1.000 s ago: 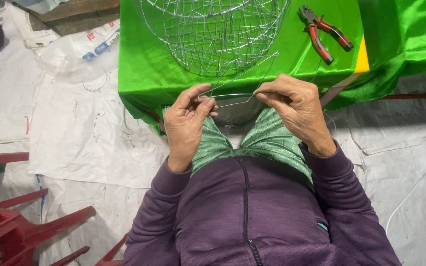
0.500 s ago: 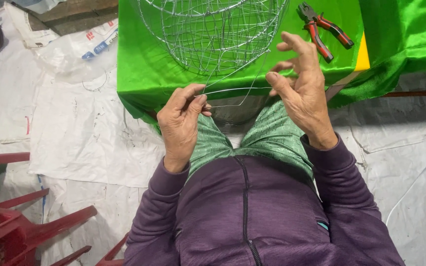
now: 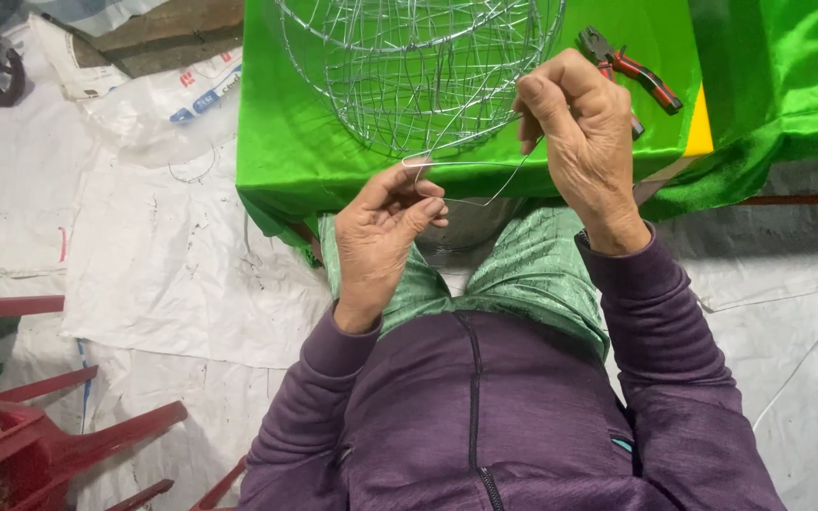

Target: The person is shaping a metal wire to create a handle and then attaching it to a wire cage using pliers.

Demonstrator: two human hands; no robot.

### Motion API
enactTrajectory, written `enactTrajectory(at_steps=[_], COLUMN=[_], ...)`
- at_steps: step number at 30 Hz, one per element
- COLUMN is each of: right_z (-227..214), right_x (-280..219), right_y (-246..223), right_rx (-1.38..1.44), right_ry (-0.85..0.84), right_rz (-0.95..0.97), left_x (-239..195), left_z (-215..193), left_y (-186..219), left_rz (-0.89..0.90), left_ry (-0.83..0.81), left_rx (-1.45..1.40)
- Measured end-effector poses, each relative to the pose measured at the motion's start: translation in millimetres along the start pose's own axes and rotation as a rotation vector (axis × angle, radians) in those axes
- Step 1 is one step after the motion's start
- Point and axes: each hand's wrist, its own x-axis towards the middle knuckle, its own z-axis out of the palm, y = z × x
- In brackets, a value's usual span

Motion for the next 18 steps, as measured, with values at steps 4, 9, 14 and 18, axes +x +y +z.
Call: enactTrajectory(at_steps=[4,9,14,18], right_z=[-3.6,-14.8,-35.9,-35.1], right_x=[4.0,14.9,16.1,9.9], right_y=[-4.7,-30.4,-17.6,-31.1], right_rx=[0.109,0.164,0.123,0.147], right_ry=[0.065,0.104,0.172,0.243], right_rz=[0.031,-0.041,-0.067,-0.067], left_x=[16.7,62.0,98.9,119.3], left_z=[16.7,30.3,44.7,41.8], left_y=[5.2,19.4,49.4,60.8], left_rz=[0.058,0.228,0.335,0.38], left_ry=[0.029,-0.016,-0.078,-0.096], left_rx=[-0.041,-0.066,-0.003,0.018])
